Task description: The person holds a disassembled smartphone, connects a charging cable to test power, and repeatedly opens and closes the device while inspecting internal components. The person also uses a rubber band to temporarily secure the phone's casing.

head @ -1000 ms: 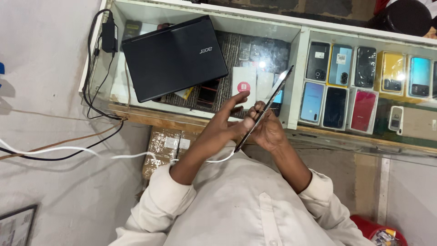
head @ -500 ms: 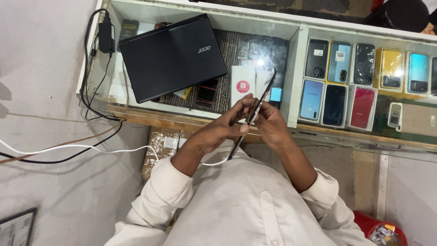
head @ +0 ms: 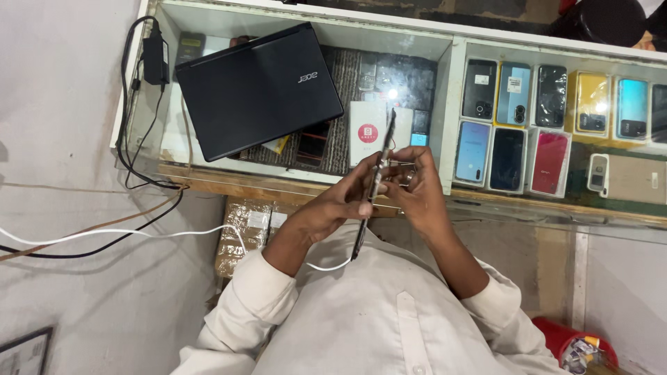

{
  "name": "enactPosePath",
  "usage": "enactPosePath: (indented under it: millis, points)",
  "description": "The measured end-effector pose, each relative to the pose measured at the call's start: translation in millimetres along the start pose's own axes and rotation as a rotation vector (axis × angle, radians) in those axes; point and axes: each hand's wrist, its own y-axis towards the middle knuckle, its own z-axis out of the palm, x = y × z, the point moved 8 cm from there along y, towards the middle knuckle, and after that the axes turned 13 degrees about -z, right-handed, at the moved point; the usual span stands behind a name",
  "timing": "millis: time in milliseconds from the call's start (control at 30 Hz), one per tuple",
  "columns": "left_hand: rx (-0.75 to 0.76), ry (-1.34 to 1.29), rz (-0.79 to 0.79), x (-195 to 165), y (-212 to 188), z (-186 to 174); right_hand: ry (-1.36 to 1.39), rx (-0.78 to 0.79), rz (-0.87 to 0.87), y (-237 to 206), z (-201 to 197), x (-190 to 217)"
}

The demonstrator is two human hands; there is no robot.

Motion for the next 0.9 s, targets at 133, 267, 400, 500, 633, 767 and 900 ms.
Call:
enactPosePath:
  millis: [133, 267, 400, 500, 633, 767, 900]
  points:
    - [-0.127, 0.084, -0.04, 2, 3, -7, -0.331, 0.006, -0.031, -6, -9, 1]
    - [-0.2, 0.143, -0.03, 0, 3, -11, -0.179, -0.001, 0.1, -12, -5, -15]
    - [-0.268, 0.195, -0.005, -3, 3, -15, -0.186, -0.064, 0.056, -12, -7, -1]
    - [-0.341, 0.27, 0.008, -5, 2, -19, -0.195, -0.161, 0.047, -12, -17, 21]
    - [-0.388, 0.328, 0.024, -5, 0, -20, 0.035, -0.196, 0.063, -9, -19, 46]
    - [-0.4, 0.33, 0.055, -6, -1, -20, 0.079, -0.17, 0.104, -4, -15, 55]
    - [-0.429, 0.381, 0.086, -10, -2, -21, 0.048, -0.157, 0.116, 0, -15, 56]
